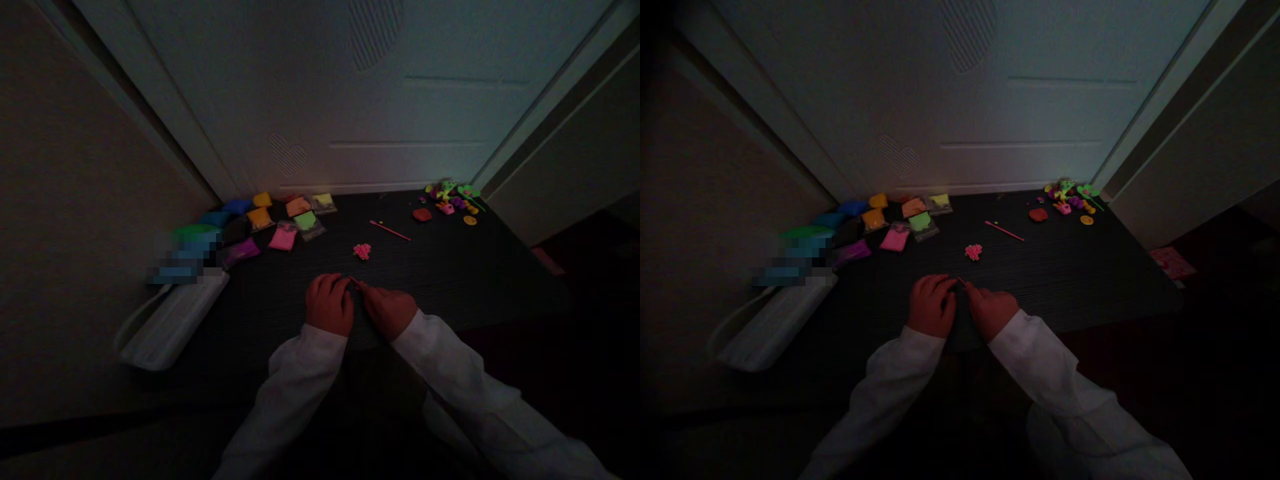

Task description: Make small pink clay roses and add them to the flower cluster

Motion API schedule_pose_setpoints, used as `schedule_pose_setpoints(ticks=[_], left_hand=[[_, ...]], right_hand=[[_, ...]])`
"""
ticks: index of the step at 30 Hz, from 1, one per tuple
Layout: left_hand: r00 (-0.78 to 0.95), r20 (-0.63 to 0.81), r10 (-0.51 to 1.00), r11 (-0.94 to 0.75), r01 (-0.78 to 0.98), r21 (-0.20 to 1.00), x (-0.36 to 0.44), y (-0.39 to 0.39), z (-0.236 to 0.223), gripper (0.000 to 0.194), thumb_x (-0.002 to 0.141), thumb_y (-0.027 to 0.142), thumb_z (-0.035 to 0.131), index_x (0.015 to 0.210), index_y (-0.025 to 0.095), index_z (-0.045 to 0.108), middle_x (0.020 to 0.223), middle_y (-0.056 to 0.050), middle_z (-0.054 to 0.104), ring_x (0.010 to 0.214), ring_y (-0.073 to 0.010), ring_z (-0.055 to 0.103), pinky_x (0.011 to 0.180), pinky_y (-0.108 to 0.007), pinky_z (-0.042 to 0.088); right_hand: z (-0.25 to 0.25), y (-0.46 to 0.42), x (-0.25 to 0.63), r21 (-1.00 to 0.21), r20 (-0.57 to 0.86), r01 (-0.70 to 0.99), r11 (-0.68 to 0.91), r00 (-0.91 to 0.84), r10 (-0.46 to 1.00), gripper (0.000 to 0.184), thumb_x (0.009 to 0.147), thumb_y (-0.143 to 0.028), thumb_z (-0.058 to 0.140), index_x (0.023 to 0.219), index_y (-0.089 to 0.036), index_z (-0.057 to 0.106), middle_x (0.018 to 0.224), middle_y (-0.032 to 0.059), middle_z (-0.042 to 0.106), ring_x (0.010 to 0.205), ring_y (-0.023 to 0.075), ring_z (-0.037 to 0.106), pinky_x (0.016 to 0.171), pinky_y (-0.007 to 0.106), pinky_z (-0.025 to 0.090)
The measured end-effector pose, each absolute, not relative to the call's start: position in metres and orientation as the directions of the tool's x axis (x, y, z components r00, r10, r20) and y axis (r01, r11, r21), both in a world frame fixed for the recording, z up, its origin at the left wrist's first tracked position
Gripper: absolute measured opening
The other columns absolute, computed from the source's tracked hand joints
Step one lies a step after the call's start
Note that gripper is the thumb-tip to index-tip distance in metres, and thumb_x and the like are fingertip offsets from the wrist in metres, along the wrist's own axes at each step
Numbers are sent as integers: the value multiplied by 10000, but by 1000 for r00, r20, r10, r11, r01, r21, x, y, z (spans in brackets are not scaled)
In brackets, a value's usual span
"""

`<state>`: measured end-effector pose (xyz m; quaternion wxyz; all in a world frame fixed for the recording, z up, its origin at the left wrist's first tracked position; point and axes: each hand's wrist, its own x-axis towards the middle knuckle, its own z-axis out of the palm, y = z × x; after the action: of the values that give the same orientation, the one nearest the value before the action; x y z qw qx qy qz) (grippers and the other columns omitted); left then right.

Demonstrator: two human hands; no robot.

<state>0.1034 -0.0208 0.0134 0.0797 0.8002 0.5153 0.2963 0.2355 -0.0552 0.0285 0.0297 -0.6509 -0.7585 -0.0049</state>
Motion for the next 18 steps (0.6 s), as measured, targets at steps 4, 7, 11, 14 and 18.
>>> schedule_pose_setpoints(ticks=[4, 7, 11, 14, 18], left_hand=[[287, 407, 867, -459, 776, 432, 101, -21, 12, 258, 701, 204, 423, 917, 163, 560, 989, -63, 535, 974, -214, 387, 851, -383, 321], [288, 403, 868, -459, 775, 435, 101, -21, 12, 249, 699, 208, 430, 903, 166, 566, 987, -62, 537, 974, -214, 388, 849, -380, 323], [287, 400, 871, -459, 765, 451, 102, -21, 13, 242, 698, 209, 434, 891, 163, 573, 975, -65, 540, 973, -210, 387, 856, -371, 319], [290, 399, 870, -463, 759, 458, 102, -21, 14, 240, 703, 213, 430, 889, 165, 574, 974, -65, 538, 974, -212, 387, 859, -378, 314], [301, 404, 864, -475, 753, 455, 101, -22, 15, 236, 700, 214, 437, 882, 172, 580, 968, -64, 540, 971, -212, 388, 849, -372, 317]], right_hand=[[28, -49, 231, -21, 64, 991, 135, -134, 989, 352, 819, -293, 257, 1141, -259, 395, 839, 32, 621, 621, 144, 575, 513, 239, 347], [24, -57, 236, -31, 75, 987, 156, -154, 985, 354, 820, -283, 263, 1148, -257, 392, 818, 21, 624, 631, 138, 576, 526, 238, 350], [21, -74, 247, -22, 101, 983, 184, -181, 978, 361, 817, -275, 285, 1164, -252, 379, 793, 10, 626, 594, 123, 569, 513, 239, 340], [20, -82, 254, -3, 116, 981, 196, -194, 974, 353, 813, -268, 301, 1150, -240, 404, 759, 7, 627, 569, 119, 563, 500, 244, 330], [13, -90, 259, -12, 138, 976, 219, -215, 967, 344, 812, -258, 311, 1135, -227, 424, 741, 3, 622, 571, 122, 556, 525, 253, 341]])
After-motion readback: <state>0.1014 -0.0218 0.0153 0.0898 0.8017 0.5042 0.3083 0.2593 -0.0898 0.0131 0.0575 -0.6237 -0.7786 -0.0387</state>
